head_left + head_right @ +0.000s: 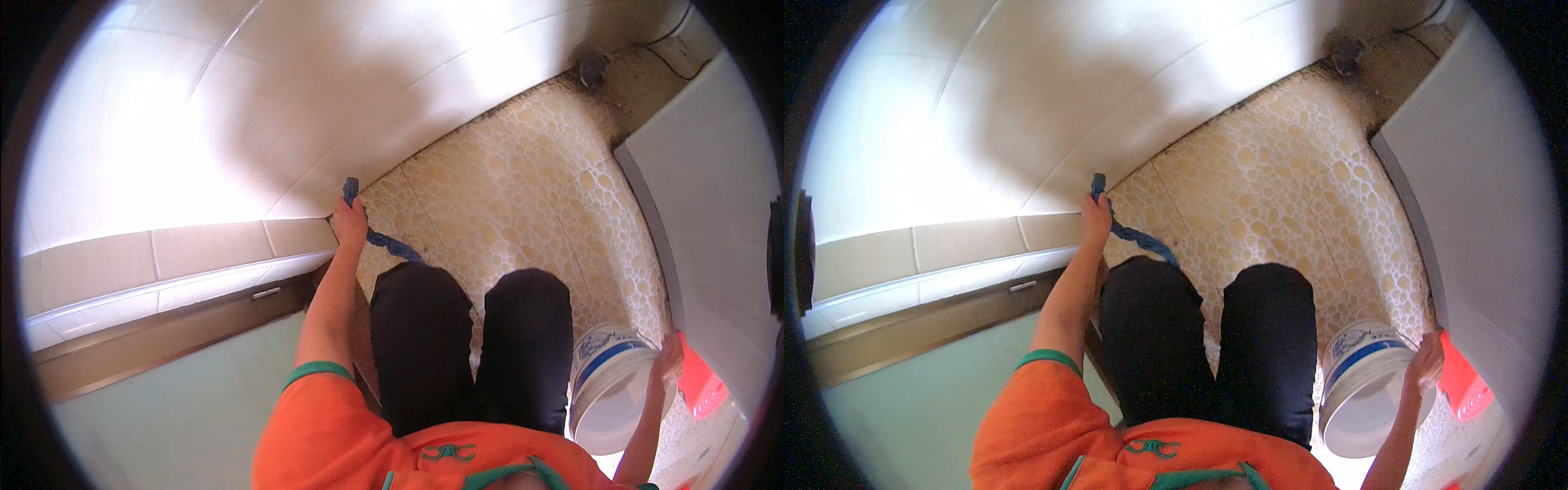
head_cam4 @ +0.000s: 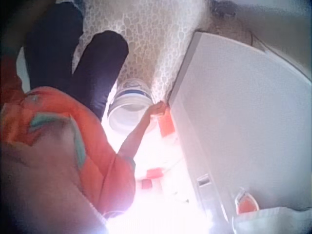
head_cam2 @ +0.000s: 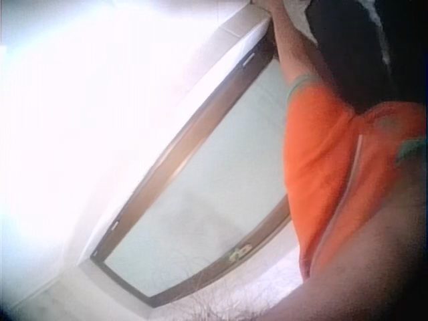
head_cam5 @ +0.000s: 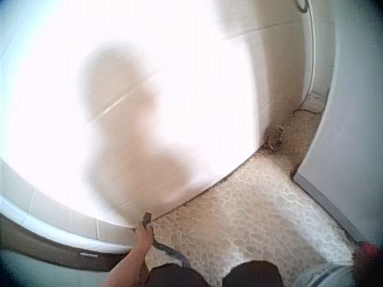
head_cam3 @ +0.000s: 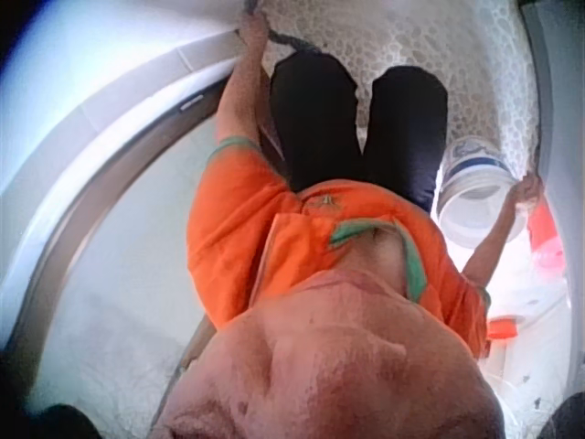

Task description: The person wipes a tiled wall with a blue cloth, rinses the cloth in a bucket of water, and then wipes the side of a washing machine and the lower corner of the wall.

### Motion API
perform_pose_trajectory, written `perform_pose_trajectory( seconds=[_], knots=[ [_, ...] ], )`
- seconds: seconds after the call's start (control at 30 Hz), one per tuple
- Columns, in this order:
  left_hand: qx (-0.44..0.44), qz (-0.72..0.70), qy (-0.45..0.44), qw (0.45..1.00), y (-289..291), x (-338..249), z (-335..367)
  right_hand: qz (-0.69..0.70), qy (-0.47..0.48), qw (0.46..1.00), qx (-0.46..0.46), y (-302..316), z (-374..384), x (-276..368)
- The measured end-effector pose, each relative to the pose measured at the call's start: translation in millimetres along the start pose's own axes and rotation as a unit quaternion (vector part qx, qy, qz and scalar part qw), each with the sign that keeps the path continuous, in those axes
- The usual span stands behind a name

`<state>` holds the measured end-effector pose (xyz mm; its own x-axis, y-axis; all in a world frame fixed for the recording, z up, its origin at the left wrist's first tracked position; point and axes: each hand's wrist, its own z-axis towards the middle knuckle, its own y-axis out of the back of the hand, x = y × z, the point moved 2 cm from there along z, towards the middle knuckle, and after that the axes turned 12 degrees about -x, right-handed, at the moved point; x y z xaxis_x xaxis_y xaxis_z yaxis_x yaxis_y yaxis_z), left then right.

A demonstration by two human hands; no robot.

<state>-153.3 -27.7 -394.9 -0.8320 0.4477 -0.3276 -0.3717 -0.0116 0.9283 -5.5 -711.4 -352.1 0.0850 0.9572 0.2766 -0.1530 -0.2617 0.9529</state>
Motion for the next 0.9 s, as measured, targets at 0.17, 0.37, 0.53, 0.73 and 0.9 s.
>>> perform_pose_trajectory(
  seconds=[0.17, 0.37, 0.53, 0.73, 0.9],
  knots=[
    [-0.029, 0.125, -0.043, 0.991, -26, 19, 7, 0.03, 0.001, 0.999, 0.026, 1, 5, -2],
    [-0.053, 0.096, 0.111, 0.988, -121, 42, 11, 0.096, -0.006, 0.995, 0.003, -6, -5, -33],
    [-0.127, 0.093, 0.03, 0.987, -217, -34, -6, 0.054, 0.035, 0.996, 0.062, 6, -3, -18],
    [0.055, -0.32, 0.183, 0.928, -262, -196, -10, 0.05, 0.029, 0.996, 0.071, 8, -1, -15],
    [0.104, -0.178, -0.273, 0.94, -281, -356, -15, 0.041, -0.005, 0.997, 0.061, 8, -2, -10]
  ],
)
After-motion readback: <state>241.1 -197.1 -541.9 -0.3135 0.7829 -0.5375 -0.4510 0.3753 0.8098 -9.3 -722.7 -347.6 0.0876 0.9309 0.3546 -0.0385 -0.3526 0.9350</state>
